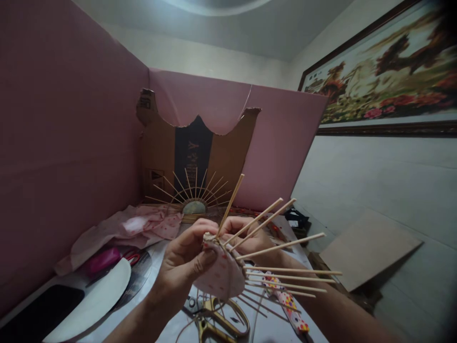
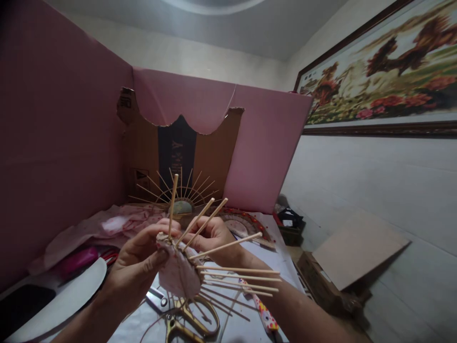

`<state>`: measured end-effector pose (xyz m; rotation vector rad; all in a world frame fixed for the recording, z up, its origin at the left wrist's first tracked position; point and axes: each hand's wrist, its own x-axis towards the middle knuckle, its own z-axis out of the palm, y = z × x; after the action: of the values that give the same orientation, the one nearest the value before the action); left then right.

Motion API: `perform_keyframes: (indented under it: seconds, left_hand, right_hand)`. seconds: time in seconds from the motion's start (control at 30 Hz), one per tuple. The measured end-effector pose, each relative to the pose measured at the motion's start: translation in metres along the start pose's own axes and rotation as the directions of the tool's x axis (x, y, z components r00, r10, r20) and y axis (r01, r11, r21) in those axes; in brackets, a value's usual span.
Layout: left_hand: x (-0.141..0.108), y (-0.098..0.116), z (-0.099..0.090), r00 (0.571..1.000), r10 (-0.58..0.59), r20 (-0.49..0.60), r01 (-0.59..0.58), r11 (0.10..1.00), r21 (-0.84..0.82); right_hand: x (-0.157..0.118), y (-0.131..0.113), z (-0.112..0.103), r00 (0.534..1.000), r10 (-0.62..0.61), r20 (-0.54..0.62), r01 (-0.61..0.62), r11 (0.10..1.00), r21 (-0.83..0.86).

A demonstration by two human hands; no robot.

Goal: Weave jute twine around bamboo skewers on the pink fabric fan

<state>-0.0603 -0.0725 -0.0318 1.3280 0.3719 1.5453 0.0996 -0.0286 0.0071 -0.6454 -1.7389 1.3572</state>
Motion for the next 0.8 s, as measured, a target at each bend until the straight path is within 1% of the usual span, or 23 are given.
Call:
perform_keyframes:
  seconds: [0.1, 0.23, 0.3, 0.47, 0.53, 0.63, 0.73, 0.8]
  left_hand:
    - [0.001, 0.0, 0.001, 0.999, 0.039, 0.023, -0.04, 0.998, 0.038]
    - [0.003, 0.0, 0.003, 0.996, 0.079, 0.033, -0.081, 0.994, 0.073]
    - [0.003, 0.0, 0.004, 0.996, 0.086, 0.027, -0.088, 0.993, 0.073]
    - [0.0, 0.0, 0.003, 0.999, 0.008, -0.042, -0.006, 0.999, 0.051]
    - [-0.001, 0.0, 0.003, 0.999, 0.0, -0.051, 0.003, 0.999, 0.049]
    - [-0.002, -0.001, 0.002, 1.0, -0.01, -0.02, 0.011, 0.999, 0.051]
    - [-0.002, -0.001, 0.001, 0.998, -0.061, 0.023, 0.06, 0.997, 0.045]
    - [0.0, 0.001, 0.002, 0.996, -0.067, 0.055, 0.064, 0.996, 0.057]
  right_hand:
    - [-0.004, -0.007, -0.008, 1.0, -0.03, 0.001, 0.03, 0.998, -0.054]
    - [-0.008, -0.01, -0.02, 0.993, -0.119, 0.023, 0.12, 0.988, -0.095]
    - [-0.01, -0.011, -0.025, 0.993, -0.119, 0.017, 0.12, 0.986, -0.116]
    - [-0.017, -0.016, -0.031, 0.997, -0.082, -0.001, 0.081, 0.987, -0.139]
    - [-0.019, -0.016, -0.033, 0.996, -0.087, -0.006, 0.085, 0.983, -0.161]
    - [-0.019, -0.016, -0.033, 0.992, -0.126, 0.002, 0.123, 0.971, -0.207]
    - [-0.018, -0.018, -0.03, 0.987, -0.155, 0.028, 0.158, 0.969, -0.19]
    - [-0.016, -0.02, -0.029, 0.986, -0.165, 0.031, 0.168, 0.971, -0.172]
